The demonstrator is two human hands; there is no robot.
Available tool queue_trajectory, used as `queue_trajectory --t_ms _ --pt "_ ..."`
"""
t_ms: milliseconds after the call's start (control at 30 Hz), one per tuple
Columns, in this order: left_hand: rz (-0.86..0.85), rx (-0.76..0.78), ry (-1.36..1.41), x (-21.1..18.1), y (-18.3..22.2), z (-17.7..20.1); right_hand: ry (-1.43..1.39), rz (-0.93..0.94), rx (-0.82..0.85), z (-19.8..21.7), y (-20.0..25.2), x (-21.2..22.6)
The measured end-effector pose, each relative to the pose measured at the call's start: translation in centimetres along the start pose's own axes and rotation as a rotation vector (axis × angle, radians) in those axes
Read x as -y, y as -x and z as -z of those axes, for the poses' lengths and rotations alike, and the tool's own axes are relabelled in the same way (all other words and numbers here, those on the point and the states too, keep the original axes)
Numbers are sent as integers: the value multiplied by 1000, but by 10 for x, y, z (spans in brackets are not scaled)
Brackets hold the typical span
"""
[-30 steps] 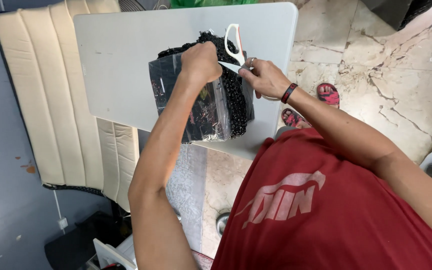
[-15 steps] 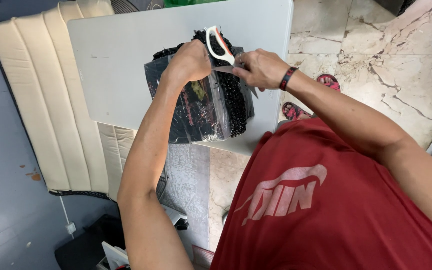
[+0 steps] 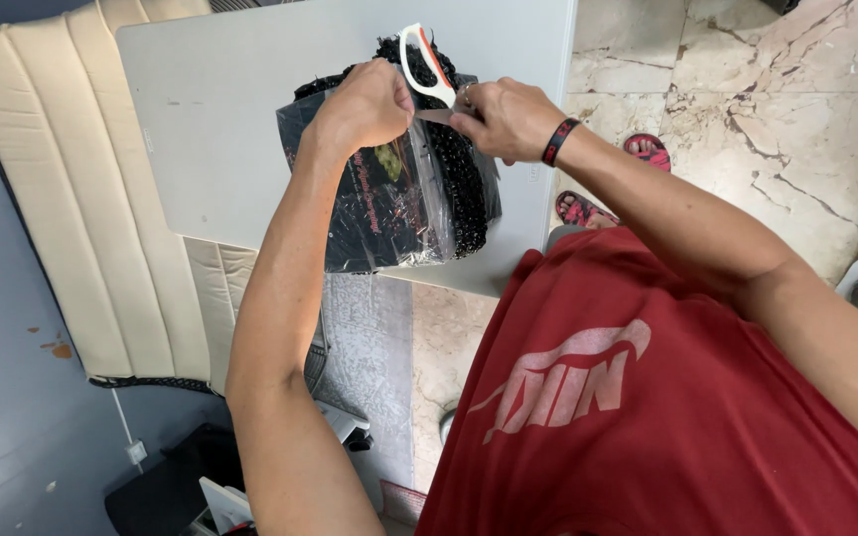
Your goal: The person unboxes a package by cutting through black bubble wrap with scissors to reveal a boxed item inside.
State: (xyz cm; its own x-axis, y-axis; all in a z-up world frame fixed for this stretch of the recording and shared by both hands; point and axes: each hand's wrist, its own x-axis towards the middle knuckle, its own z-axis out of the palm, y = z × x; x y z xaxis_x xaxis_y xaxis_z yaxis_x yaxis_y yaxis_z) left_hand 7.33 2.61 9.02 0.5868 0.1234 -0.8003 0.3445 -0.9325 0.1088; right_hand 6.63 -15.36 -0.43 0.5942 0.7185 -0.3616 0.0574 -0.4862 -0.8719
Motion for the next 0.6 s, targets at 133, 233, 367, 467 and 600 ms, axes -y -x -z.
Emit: queue_trajectory --t_ms 133,233,367,467,600 --pt "56 -68 2 0 -1 -4 78 -11 86 0 6 -12" --pt "73 -105 -127 -7 -6 -13 65 -14 37 -4 11 -18" --pt "25 -170 -388 -6 -18 -27 -52 -36 -42 -11 16 -16" --pt "-97 -181 -401 3 -22 -23 -168 -15 -50 -26 8 -22" --pt "-199 -209 -395 17 -23 -27 -294 53 6 -27 17 -13"
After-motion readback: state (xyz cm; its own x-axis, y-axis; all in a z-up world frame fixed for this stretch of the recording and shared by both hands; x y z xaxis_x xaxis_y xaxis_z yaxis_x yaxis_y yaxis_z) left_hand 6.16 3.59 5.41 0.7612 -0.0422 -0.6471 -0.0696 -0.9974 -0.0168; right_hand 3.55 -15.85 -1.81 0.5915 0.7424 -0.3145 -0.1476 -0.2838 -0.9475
